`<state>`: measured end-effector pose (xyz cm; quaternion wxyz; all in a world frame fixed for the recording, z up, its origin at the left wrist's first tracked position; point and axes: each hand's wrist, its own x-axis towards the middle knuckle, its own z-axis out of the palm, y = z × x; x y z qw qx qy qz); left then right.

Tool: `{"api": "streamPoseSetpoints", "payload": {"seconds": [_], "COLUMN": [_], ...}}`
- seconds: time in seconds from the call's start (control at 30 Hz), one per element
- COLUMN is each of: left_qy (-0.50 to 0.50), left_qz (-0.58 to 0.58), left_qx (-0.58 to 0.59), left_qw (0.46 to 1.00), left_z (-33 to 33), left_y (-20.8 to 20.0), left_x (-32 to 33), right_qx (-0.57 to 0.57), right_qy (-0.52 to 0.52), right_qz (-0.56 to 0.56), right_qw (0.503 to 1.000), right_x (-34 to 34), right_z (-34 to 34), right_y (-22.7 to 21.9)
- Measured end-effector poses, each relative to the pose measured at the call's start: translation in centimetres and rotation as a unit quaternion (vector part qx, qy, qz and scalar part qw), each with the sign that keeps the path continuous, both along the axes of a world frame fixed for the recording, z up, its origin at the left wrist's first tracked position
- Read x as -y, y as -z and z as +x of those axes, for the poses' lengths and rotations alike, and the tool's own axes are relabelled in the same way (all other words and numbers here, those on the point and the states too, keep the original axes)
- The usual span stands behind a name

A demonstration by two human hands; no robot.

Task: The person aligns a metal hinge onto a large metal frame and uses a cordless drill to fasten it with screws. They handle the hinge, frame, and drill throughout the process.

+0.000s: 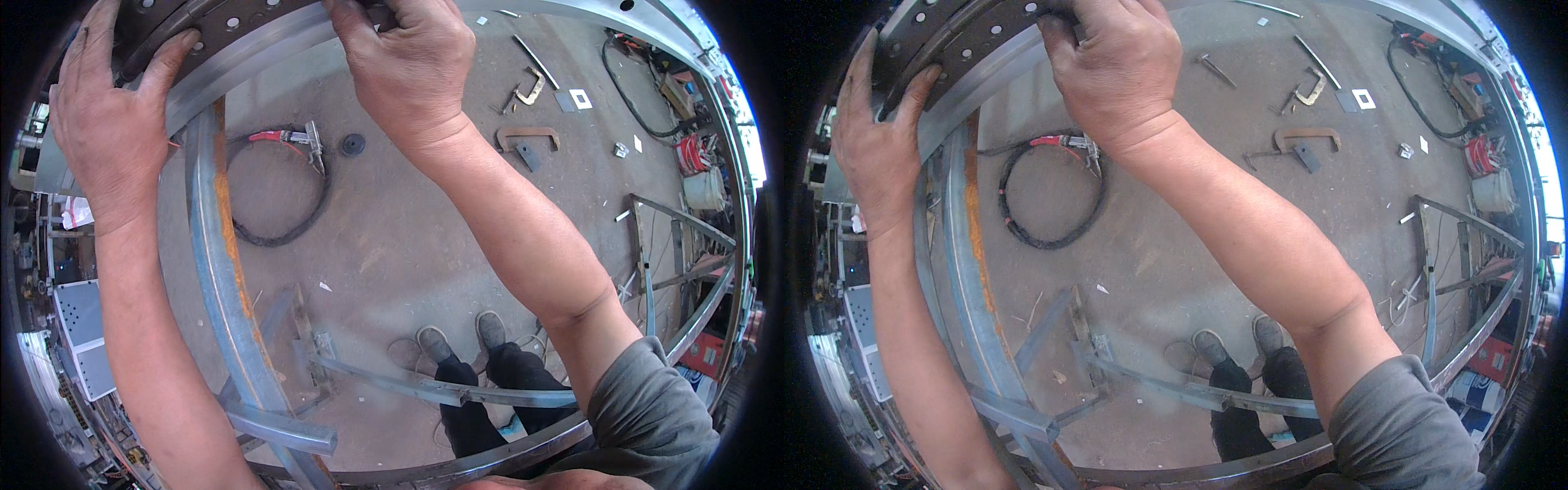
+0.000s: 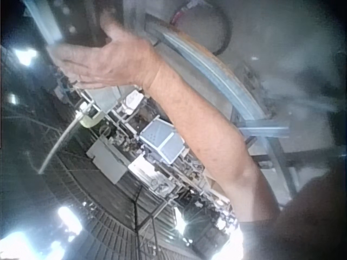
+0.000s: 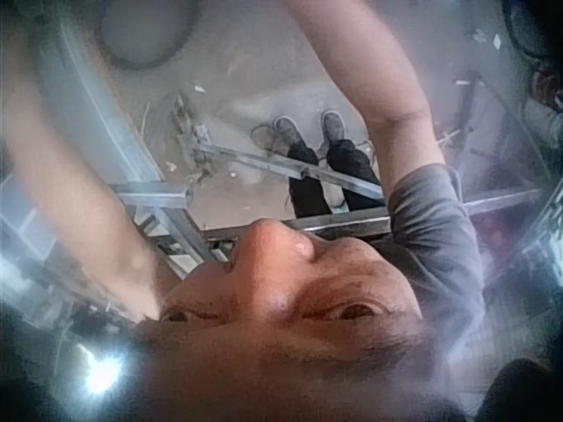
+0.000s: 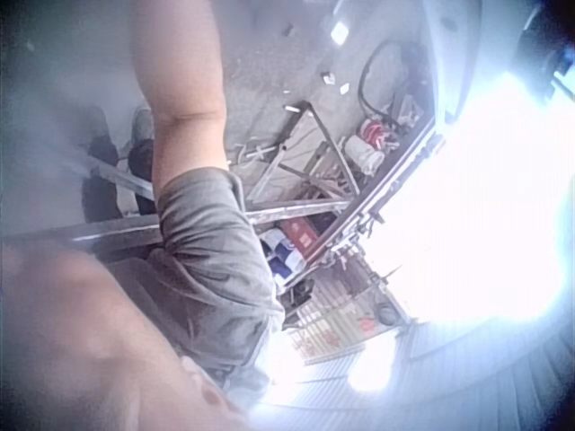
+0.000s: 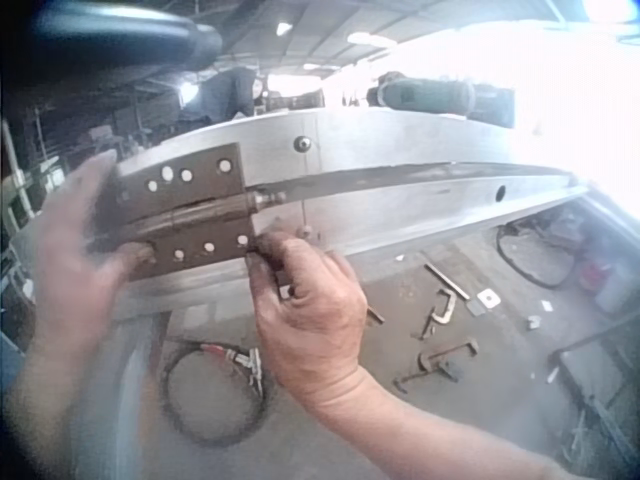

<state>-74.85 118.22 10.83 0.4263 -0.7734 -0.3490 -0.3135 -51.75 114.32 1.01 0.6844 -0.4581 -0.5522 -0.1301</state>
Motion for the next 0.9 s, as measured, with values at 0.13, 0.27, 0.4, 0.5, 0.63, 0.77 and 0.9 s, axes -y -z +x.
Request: {"api": "streamPoseSetpoints", "payload": {"seconds": [0.13, 0.27, 0.4, 0.5, 0.63, 0.77, 0.9], "left_qy": [0.000, -0.021, -0.023, -0.016, -0.014, 0.002, 0.004], "left_qz": [0.001, 0.029, 0.009, 0.004, 0.019, -0.002, -0.003], "left_qx": [0.000, -0.014, 0.003, 0.013, 0.014, 0.023, 0.021], "left_qw": [1.000, 0.999, 1.000, 1.000, 1.000, 1.000, 1.000], "left_z": [-0.11, -0.24, -0.25, -0.22, -0.16, -0.14, 0.03], "left_y": [-0.02, 0.18, 0.25, 0.29, 0.46, 0.37, 0.17], "left_x": [-0.03, -0.13, -0.19, -0.30, -0.45, -0.26, -0.17], "right_qx": [0.002, 0.009, 0.004, -0.006, -0.015, -0.012, -0.014], "right_qy": [-0.001, -0.004, 0.004, 0.004, 0.003, 0.001, -0.001], "right_qz": [0.029, 0.025, 0.037, 0.037, 0.030, 0.041, 0.049], "right_qw": [1.000, 1.000, 0.999, 0.999, 0.999, 0.999, 0.999], "right_x": [-0.26, -0.31, -0.43, -0.49, -0.49, -0.57, -0.61], "right_z": [-0.08, 0.07, -0.01, -0.10, -0.14, -0.15, -0.08], "right_y": [0.00, 0.25, 0.37, 0.40, 0.41, 0.39, 0.43]}}
